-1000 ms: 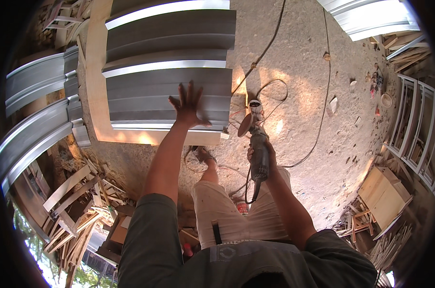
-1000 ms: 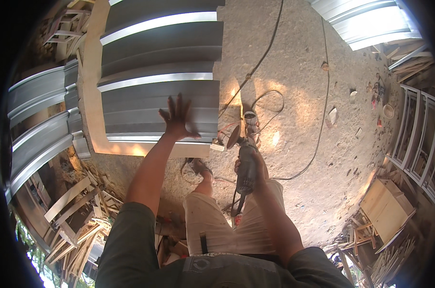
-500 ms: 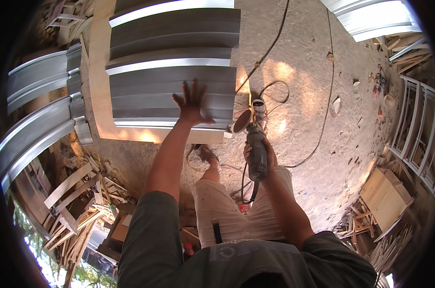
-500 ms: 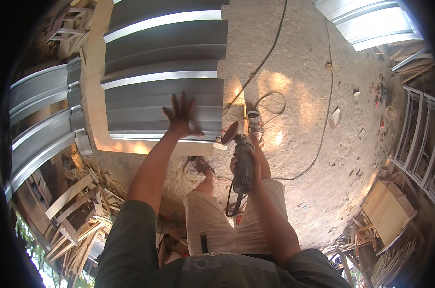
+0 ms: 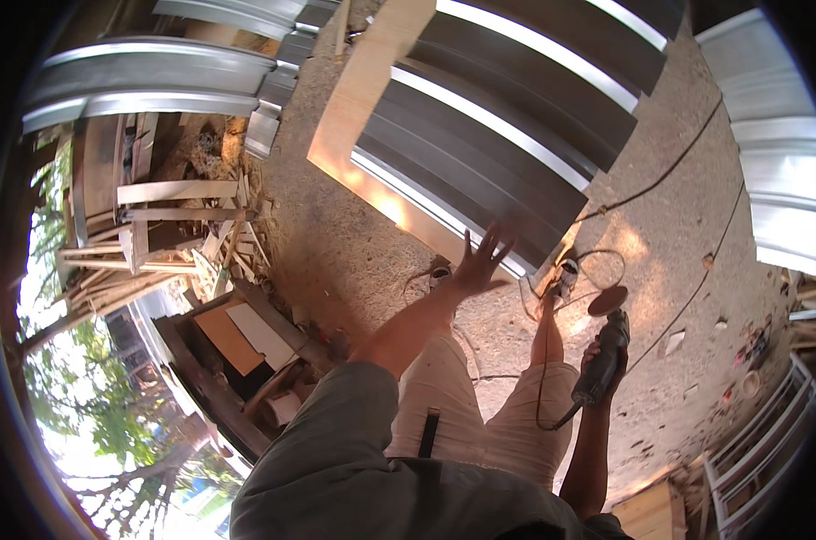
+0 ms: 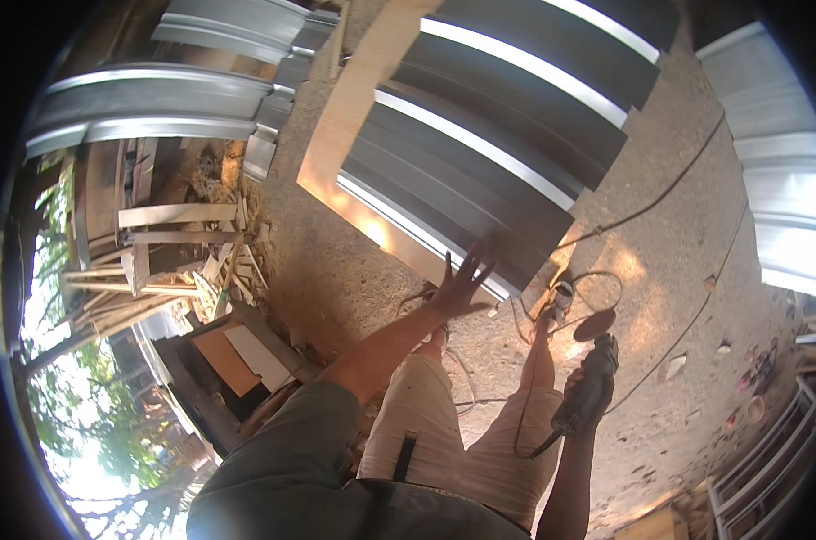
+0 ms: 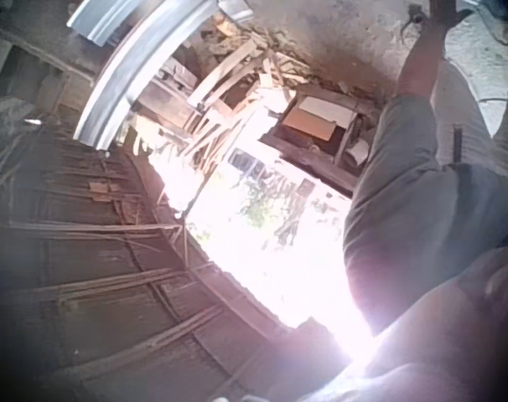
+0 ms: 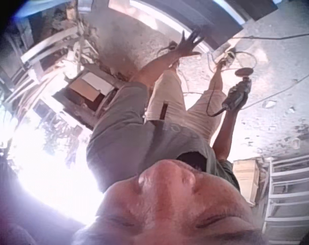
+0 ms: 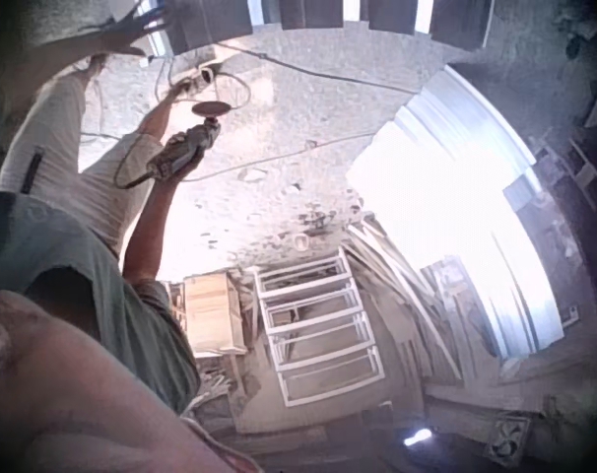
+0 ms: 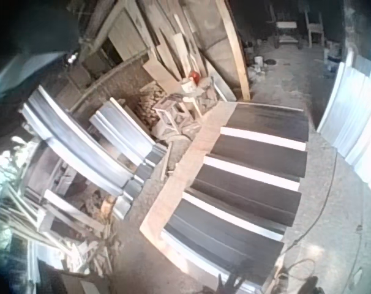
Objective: The person uses an angle grinder to cut sections of corrugated metal sheets resting on a wooden board. They lift the cut metal pieces and move them to a stack.
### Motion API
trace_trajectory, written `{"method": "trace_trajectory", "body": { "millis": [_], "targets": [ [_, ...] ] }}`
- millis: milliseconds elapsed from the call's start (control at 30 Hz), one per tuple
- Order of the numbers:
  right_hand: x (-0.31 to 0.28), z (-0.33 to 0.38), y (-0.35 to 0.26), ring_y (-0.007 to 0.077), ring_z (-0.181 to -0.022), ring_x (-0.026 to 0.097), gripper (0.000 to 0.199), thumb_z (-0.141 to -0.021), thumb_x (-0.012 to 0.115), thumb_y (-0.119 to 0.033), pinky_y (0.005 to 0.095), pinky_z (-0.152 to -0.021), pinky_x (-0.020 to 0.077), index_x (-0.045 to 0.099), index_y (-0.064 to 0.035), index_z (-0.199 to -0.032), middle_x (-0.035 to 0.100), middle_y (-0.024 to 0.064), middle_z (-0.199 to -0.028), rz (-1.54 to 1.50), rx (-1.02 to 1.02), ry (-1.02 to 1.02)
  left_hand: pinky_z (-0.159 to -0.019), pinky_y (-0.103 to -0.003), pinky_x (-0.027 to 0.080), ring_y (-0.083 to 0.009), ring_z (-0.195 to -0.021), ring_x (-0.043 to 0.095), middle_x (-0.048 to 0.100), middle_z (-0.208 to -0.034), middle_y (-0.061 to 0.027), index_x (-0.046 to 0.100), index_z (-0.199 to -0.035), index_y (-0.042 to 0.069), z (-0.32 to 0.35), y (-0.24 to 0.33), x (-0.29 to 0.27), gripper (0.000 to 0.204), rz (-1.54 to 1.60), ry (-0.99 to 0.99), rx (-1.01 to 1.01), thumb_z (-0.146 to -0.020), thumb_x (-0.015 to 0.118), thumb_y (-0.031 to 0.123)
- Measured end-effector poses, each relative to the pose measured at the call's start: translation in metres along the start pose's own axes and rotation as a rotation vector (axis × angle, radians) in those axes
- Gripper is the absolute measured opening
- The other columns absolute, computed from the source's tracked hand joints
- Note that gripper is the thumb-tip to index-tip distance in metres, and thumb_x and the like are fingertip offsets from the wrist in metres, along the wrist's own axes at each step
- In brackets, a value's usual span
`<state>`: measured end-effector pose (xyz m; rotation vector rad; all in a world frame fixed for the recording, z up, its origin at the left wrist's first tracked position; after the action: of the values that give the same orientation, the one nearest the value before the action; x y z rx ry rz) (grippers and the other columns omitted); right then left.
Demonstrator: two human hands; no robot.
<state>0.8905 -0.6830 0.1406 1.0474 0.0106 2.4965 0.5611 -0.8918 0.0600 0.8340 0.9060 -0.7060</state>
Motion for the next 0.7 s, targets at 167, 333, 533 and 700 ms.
{"method": "trace_trajectory", "body": {
  "millis": [167,333,533,700],
  "targets": [
    [0.024,0.045,-0.054,0.0289,-0.099,0.065,0.068,-0.095,0.068,-0.05,0.0448,-0.089,0.0567,0.051,0.0056,-0.131,0.062,0.0194,-0.11,0.161,-0.066,0.022,-0.118,-0.067,0.024,-0.0466,-0.153,0.02,0.025,-0.166,-0.0223,0.027,-0.163,0.016,0.171,0.016,0.006,0.108,0.39,-0.036,-0.408,-0.081,0.069,0.073],
    [0.076,0.067,-0.098,0.0266,-0.068,0.067,0.055,-0.092,0.064,-0.058,0.0418,-0.062,0.0571,0.059,-0.0083,-0.114,0.064,0.0125,-0.079,0.721,-0.222,0.157,-0.108,-0.046,0.047,-0.0391,-0.129,0.06,0.064,-0.133,-0.0288,0.06,-0.139,0.0,0.344,0.023,-0.012,0.098,0.743,-0.007,-1.164,-0.08,0.066,0.078],
    [0.085,0.076,-0.203,0.0274,-0.062,0.066,0.045,-0.086,0.072,-0.05,0.0387,-0.06,0.0579,0.059,-0.0161,-0.113,0.066,0.0086,-0.079,0.855,-0.146,0.178,-0.105,-0.044,0.048,-0.0388,-0.127,0.061,0.065,-0.132,-0.029,0.061,-0.135,-0.006,0.381,0.11,-0.037,0.089,1.123,0.273,-1.351,-0.085,0.072,0.066],
    [0.058,0.07,-0.231,0.0267,-0.097,0.063,0.034,-0.086,0.068,-0.043,0.044,-0.085,0.0551,0.059,-0.0208,-0.11,0.064,0.0036,-0.107,0.84,-0.354,0.291,-0.098,-0.043,0.05,-0.0333,-0.116,0.067,0.07,-0.123,-0.0248,0.068,-0.126,-0.004,0.39,0.157,-0.009,0.077,1.249,0.37,-1.313,-0.088,0.07,0.064]
  ]
}}
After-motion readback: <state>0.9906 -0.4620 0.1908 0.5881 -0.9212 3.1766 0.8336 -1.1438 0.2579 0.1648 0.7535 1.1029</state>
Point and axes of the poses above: each hand's wrist, its own z-axis away from the middle knuckle, its own x-axis out of the palm, y = z × x, the point moved 3 cm from there along -z, towards the middle knuckle
